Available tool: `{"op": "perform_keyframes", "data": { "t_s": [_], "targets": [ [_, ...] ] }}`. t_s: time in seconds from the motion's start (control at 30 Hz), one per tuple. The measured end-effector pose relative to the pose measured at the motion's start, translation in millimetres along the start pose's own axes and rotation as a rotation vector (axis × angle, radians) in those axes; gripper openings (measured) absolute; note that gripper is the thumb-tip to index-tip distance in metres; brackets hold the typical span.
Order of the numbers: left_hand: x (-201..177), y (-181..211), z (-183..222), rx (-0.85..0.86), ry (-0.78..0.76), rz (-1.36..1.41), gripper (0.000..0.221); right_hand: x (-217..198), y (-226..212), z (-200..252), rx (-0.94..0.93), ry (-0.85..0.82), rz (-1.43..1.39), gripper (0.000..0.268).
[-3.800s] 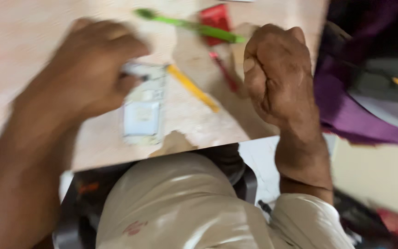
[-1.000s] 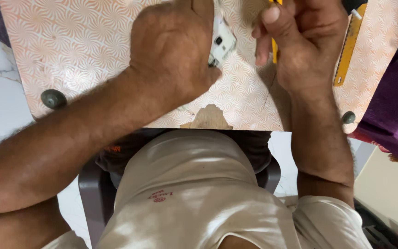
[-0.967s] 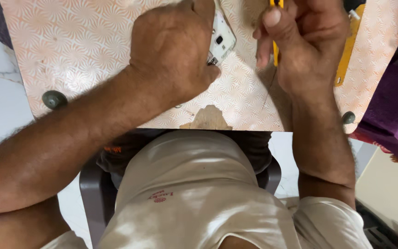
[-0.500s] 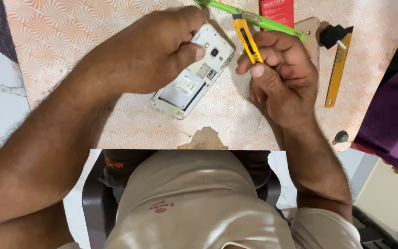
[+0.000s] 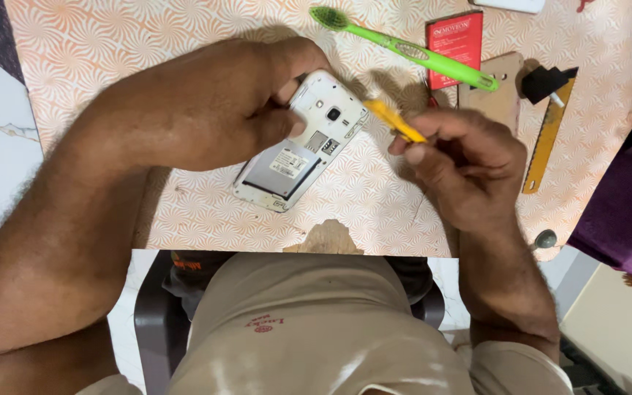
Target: The person uses a screwdriver and a utility knife to remove screws and pry open the back cover of a white mobile phone, then removes the battery from inside the device.
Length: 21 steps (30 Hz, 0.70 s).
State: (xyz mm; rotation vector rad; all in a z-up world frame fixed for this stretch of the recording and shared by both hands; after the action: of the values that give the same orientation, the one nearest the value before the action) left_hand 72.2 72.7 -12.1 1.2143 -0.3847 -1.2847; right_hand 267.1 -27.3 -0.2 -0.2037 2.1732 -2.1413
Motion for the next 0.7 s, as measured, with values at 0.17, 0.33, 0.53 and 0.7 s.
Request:
{"op": "perform_keyframes", "data": {
  "t_s": [0.17, 0.33, 0.53, 0.7],
  "targets": [
    [1, 15, 4, 0.106, -0.071, -0.068, 0.033, 12, -7, -6, -0.008, -0.048, 0.141, 0.022],
    [1, 19, 6, 0.093, -0.086, -0.074, 0.037, 9, -4, -3, 0.055, 0.033, 0.177, 0.022],
    [-11, 14, 7, 0.147, 0.049, 0.022, 0.032, 8, -24, -8, -0.108, 0.160, 0.498, 0.020],
    [-21, 5, 7, 0.151, 0.213, 0.250, 0.025, 39, -68, -11, -0.483, 0.141, 1.086, 0.030]
  ]
}}
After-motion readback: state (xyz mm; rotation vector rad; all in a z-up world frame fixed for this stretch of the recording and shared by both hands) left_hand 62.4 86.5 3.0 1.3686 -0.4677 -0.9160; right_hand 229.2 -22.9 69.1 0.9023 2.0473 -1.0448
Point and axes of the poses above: each hand's wrist, its own z-axis away from the middle knuckle, its own x-axis out of the palm, y = z × x, the point moved 9 cm from there along -z, towards the middle knuckle, and after that the axes turned 5 degrees about -z, right-handed, at the moved point
